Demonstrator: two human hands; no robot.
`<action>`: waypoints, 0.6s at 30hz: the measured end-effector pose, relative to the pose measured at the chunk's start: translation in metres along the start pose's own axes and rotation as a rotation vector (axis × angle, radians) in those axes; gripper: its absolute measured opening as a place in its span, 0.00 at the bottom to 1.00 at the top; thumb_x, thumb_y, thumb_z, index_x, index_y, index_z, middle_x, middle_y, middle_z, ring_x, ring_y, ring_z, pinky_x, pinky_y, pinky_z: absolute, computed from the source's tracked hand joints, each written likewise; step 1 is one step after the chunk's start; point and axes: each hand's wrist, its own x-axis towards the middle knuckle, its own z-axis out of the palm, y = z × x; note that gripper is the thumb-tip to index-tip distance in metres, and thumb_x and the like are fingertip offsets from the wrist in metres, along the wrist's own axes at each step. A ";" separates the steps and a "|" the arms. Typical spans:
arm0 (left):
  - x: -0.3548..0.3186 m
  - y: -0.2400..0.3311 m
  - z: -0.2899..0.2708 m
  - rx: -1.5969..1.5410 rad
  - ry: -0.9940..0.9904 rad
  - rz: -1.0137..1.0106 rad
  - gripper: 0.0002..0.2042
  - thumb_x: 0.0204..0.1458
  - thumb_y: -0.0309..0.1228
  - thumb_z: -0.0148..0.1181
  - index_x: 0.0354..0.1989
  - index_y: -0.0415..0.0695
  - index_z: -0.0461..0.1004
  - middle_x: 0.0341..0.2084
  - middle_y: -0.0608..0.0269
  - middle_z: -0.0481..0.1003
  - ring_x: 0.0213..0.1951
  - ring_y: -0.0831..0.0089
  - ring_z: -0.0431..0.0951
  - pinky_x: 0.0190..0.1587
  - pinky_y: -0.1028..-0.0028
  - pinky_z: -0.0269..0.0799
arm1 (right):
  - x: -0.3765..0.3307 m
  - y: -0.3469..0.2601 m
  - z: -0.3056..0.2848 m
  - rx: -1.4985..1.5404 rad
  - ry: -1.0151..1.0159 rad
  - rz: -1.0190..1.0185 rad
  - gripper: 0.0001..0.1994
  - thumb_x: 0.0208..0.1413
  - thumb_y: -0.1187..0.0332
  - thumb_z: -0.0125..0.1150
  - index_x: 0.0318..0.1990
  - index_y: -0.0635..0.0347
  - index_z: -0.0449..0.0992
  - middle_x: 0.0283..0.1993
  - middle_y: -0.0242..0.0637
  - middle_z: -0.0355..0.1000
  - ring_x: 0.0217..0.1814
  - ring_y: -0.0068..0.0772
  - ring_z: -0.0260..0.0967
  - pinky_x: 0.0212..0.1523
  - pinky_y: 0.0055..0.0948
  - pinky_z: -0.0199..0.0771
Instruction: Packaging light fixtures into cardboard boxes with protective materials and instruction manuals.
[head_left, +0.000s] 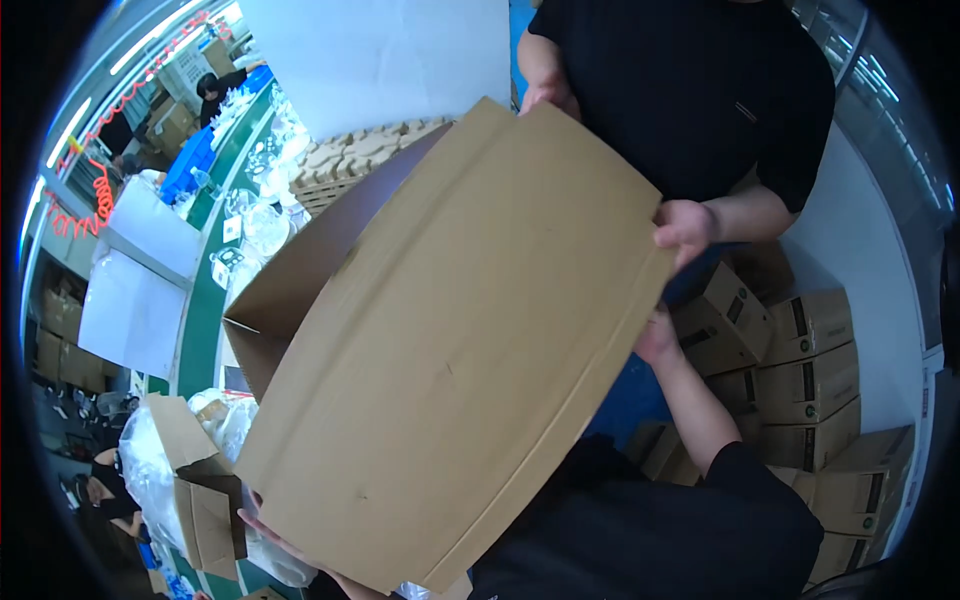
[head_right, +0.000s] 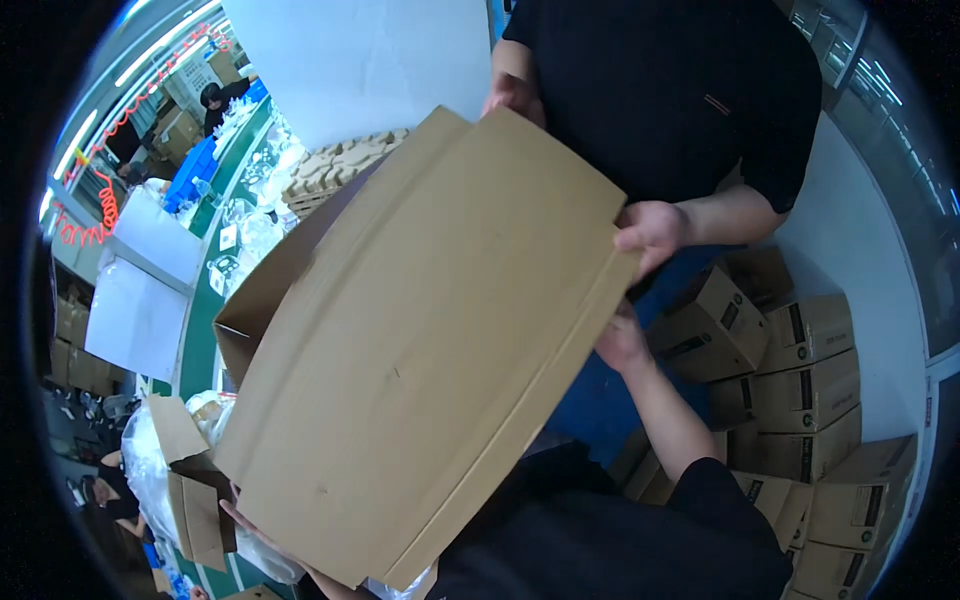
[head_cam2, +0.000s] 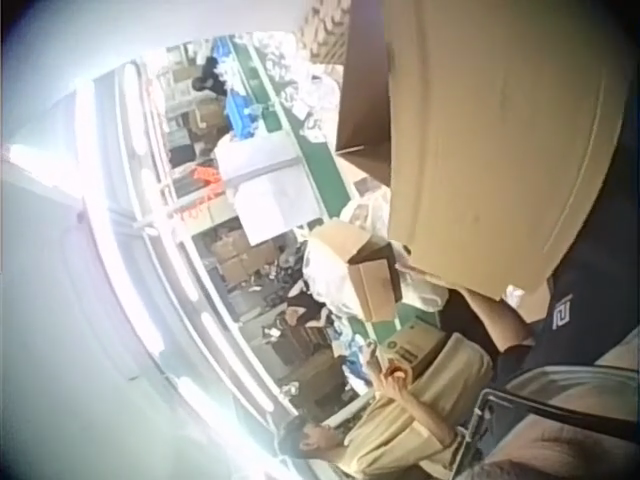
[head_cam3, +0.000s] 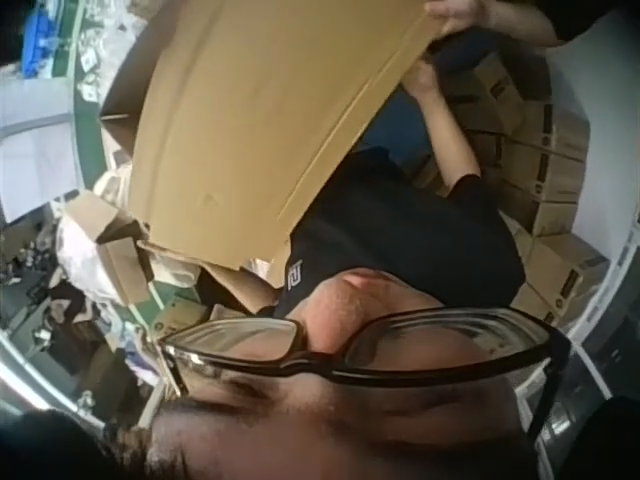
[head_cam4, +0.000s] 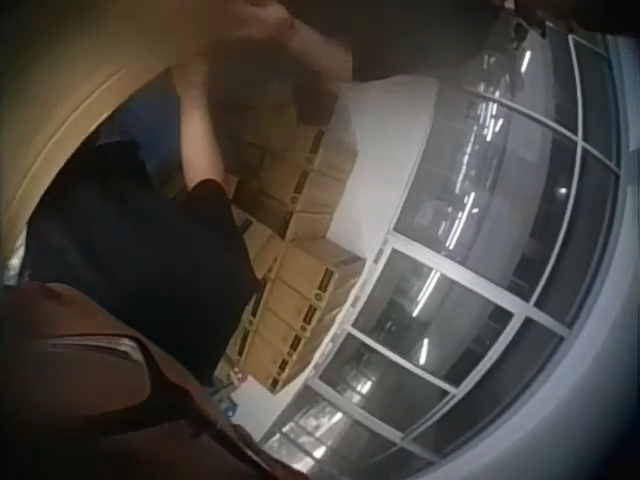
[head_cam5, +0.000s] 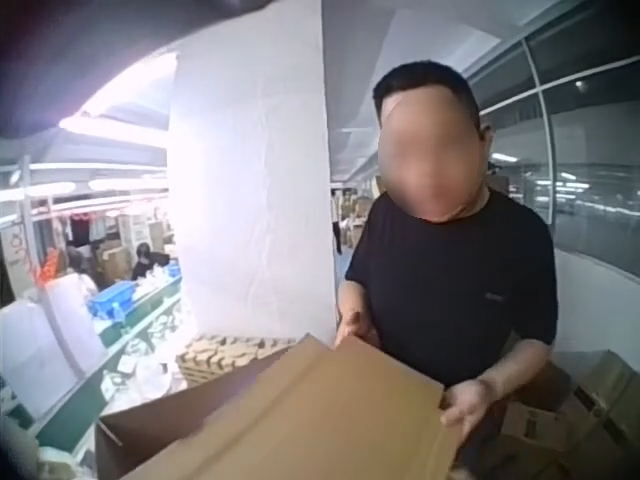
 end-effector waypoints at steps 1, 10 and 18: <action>-0.014 -0.011 -0.007 -0.029 -0.025 0.000 0.32 0.66 0.52 0.38 0.72 0.45 0.51 0.70 0.58 0.57 0.70 0.62 0.58 0.73 0.53 0.47 | 0.002 0.002 -0.009 -0.024 -0.171 -0.004 0.29 0.68 0.57 0.46 0.73 0.51 0.51 0.74 0.41 0.52 0.75 0.40 0.52 0.69 0.47 0.59; -0.034 0.083 0.107 -0.604 -0.139 -0.205 0.37 0.63 0.44 0.53 0.74 0.43 0.41 0.65 0.48 0.64 0.64 0.58 0.66 0.64 0.61 0.66 | -0.027 0.029 0.032 0.090 -0.413 0.193 0.33 0.64 0.45 0.49 0.71 0.51 0.56 0.70 0.34 0.61 0.70 0.35 0.58 0.66 0.49 0.61; -0.027 0.078 0.167 -0.578 -0.247 -0.292 0.33 0.62 0.43 0.56 0.69 0.38 0.53 0.48 0.53 0.72 0.44 0.59 0.79 0.42 0.60 0.80 | -0.023 -0.008 0.110 0.521 -0.391 1.160 0.32 0.65 0.51 0.50 0.72 0.53 0.52 0.75 0.37 0.52 0.75 0.35 0.52 0.70 0.37 0.57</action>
